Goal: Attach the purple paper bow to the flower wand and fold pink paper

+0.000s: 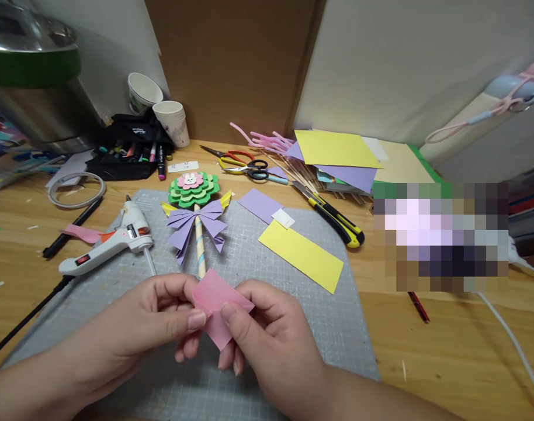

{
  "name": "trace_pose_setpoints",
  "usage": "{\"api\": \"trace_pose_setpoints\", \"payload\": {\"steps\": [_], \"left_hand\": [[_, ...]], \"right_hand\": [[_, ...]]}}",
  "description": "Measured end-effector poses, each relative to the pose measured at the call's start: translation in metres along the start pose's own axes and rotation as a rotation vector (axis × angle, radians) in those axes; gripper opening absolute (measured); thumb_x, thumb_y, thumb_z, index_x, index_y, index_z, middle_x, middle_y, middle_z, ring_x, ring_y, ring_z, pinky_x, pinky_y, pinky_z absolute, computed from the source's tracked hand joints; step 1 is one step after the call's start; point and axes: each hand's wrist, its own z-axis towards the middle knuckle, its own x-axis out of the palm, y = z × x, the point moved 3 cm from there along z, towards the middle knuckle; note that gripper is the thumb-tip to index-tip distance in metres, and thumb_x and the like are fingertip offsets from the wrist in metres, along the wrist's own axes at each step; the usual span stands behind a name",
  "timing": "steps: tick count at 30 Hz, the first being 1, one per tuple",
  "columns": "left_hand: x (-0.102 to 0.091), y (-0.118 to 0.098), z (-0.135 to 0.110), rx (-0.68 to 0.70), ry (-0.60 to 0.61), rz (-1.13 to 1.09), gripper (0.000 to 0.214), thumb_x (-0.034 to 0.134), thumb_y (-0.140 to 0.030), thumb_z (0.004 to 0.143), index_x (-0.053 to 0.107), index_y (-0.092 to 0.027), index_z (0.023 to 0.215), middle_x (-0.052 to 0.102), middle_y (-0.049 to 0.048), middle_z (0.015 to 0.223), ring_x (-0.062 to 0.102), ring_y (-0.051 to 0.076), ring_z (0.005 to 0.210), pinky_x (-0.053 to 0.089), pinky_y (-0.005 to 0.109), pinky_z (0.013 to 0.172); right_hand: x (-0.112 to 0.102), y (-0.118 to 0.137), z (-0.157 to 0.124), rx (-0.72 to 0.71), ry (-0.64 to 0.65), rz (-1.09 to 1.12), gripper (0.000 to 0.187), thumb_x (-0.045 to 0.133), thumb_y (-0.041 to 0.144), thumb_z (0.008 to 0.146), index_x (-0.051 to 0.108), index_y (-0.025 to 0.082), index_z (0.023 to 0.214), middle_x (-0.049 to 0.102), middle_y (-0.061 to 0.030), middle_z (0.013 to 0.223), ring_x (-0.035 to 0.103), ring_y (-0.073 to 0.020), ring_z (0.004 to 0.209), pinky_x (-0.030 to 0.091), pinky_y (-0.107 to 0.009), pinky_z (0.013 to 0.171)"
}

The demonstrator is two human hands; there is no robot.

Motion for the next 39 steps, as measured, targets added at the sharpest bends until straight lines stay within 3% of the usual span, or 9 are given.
{"api": "trace_pose_setpoints", "payload": {"steps": [13, 22, 29, 39], "left_hand": [[-0.003, 0.003, 0.0, 0.001, -0.017, 0.057, 0.028, 0.081, -0.032, 0.065, 0.062, -0.013, 0.069, 0.065, -0.0028, 0.054, 0.054, 0.004, 0.045, 0.039, 0.013, 0.046], [0.007, -0.007, 0.0, 0.041, -0.112, 0.142, 0.017, 0.074, -0.02, 0.067, 0.058, -0.015, 0.062, 0.068, -0.0025, 0.055, 0.055, 0.006, 0.046, 0.04, 0.015, 0.046], [0.01, -0.011, -0.004, 0.089, -0.232, 0.262, 0.014, 0.073, -0.014, 0.061, 0.06, -0.016, 0.054, 0.062, -0.0047, 0.049, 0.052, 0.007, 0.045, 0.04, 0.017, 0.047], [0.008, -0.008, -0.004, 0.082, -0.238, 0.355, 0.013, 0.072, -0.015, 0.061, 0.06, -0.016, 0.057, 0.064, -0.0034, 0.054, 0.051, 0.008, 0.046, 0.04, 0.018, 0.048]], "right_hand": [[0.001, 0.001, -0.001, 0.002, 0.032, -0.024, 0.029, 0.06, 0.042, 0.087, 0.06, 0.017, 0.074, 0.058, 0.0011, 0.054, 0.05, -0.0078, 0.044, 0.039, -0.017, 0.041], [0.003, 0.006, 0.0, 0.07, 0.011, -0.246, 0.019, 0.061, 0.033, 0.085, 0.058, 0.017, 0.076, 0.056, 0.001, 0.065, 0.052, -0.0107, 0.056, 0.04, -0.02, 0.049], [0.004, 0.007, 0.001, -0.015, 0.023, -0.427, 0.012, 0.053, 0.023, 0.088, 0.058, 0.018, 0.079, 0.053, 0.0003, 0.069, 0.05, -0.0134, 0.062, 0.042, -0.025, 0.056], [0.006, 0.01, 0.0, -0.058, 0.07, -0.507, 0.013, 0.048, 0.018, 0.086, 0.053, 0.019, 0.074, 0.05, 0.0006, 0.068, 0.046, -0.0141, 0.063, 0.039, -0.026, 0.058]]}}
